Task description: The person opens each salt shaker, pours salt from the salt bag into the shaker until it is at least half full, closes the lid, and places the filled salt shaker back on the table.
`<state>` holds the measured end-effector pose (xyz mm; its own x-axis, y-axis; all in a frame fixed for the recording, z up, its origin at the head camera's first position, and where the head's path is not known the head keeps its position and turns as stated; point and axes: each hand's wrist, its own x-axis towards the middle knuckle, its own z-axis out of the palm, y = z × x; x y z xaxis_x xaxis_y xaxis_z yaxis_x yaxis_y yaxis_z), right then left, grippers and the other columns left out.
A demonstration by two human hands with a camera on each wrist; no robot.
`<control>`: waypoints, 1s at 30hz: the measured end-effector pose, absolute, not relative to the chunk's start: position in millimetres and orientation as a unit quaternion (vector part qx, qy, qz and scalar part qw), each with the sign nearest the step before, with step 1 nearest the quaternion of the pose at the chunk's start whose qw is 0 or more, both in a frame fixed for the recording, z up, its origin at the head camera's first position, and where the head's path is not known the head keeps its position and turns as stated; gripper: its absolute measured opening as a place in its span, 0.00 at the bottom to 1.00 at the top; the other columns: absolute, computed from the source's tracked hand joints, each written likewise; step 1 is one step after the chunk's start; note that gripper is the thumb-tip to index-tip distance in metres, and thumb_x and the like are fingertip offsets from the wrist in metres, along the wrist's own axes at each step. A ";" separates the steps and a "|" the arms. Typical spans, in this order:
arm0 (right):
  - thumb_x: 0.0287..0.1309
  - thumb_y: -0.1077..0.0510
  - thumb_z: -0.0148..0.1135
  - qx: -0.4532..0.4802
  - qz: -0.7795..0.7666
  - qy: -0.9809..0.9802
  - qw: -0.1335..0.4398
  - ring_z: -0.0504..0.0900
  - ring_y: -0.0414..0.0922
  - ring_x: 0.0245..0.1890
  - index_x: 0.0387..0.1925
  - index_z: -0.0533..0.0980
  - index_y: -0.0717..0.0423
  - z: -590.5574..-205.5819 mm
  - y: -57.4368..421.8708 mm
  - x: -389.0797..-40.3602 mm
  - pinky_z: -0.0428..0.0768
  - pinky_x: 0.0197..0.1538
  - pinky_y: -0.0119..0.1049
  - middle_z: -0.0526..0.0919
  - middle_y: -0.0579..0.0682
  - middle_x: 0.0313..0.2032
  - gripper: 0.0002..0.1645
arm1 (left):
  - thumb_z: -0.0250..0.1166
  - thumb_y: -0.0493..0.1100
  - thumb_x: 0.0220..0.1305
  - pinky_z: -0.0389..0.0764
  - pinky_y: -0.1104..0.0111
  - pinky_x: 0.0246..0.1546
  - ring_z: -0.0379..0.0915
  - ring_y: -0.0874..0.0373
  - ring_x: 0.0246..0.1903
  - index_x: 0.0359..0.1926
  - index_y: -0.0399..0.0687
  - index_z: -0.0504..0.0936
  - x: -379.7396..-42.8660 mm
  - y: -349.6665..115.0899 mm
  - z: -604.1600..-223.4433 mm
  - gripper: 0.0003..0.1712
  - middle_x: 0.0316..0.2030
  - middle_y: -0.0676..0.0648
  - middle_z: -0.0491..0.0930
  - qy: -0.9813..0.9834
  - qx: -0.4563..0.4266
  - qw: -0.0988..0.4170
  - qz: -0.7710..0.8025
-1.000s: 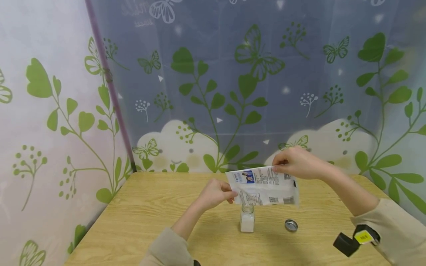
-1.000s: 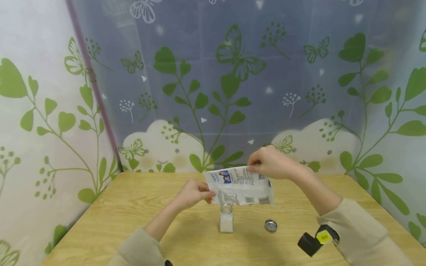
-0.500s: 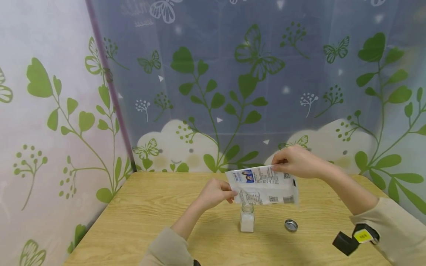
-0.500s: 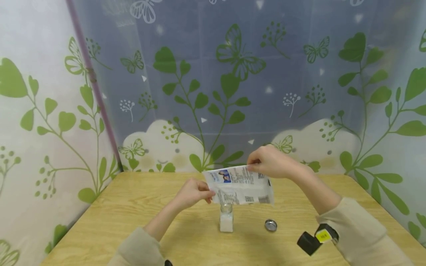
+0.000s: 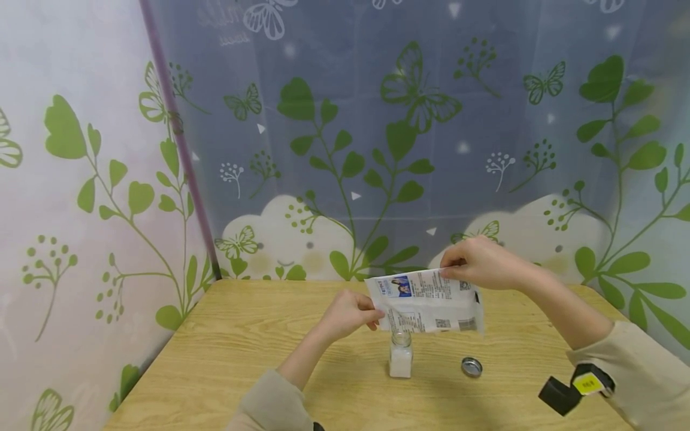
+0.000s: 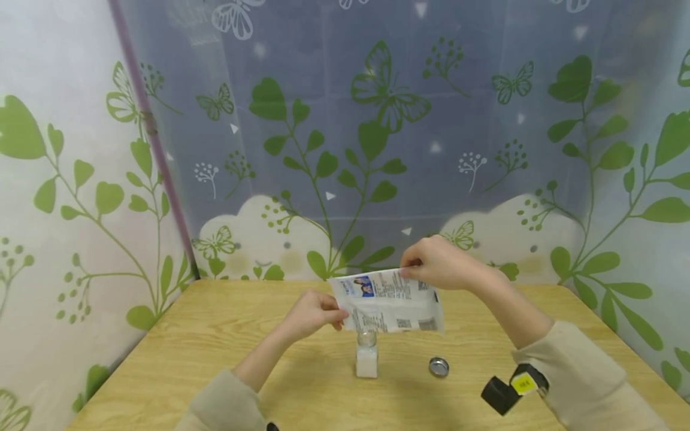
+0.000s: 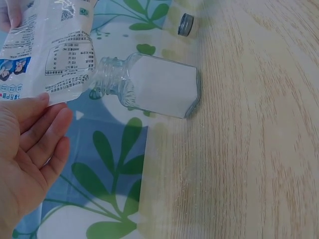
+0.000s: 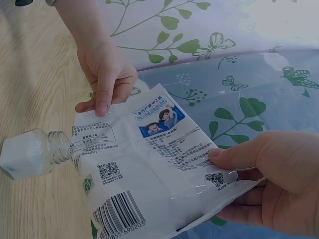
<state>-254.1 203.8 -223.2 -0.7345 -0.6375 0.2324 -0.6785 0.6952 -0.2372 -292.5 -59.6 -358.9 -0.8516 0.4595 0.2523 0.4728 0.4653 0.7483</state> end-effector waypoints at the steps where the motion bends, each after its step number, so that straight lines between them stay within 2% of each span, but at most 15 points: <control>1: 0.59 0.61 0.59 0.358 0.155 -0.918 0.066 0.74 0.34 0.22 0.32 0.82 0.54 -223.3 204.0 -254.2 0.74 0.28 0.33 0.80 0.40 0.26 0.05 | 0.65 0.45 0.57 0.73 0.68 0.31 0.75 0.64 0.24 0.25 0.46 0.86 -292.5 -59.5 -358.9 0.09 0.17 0.54 0.81 -0.856 -0.272 0.007 -0.440; 30: 0.58 0.61 0.60 0.354 0.162 -0.919 0.064 0.74 0.34 0.23 0.32 0.82 0.54 -223.4 204.9 -253.6 0.74 0.28 0.33 0.80 0.40 0.27 0.05 | 0.65 0.46 0.57 0.73 0.68 0.31 0.75 0.64 0.24 0.24 0.46 0.86 -292.1 -57.8 -357.3 0.10 0.16 0.56 0.80 -0.860 -0.270 0.013 -0.433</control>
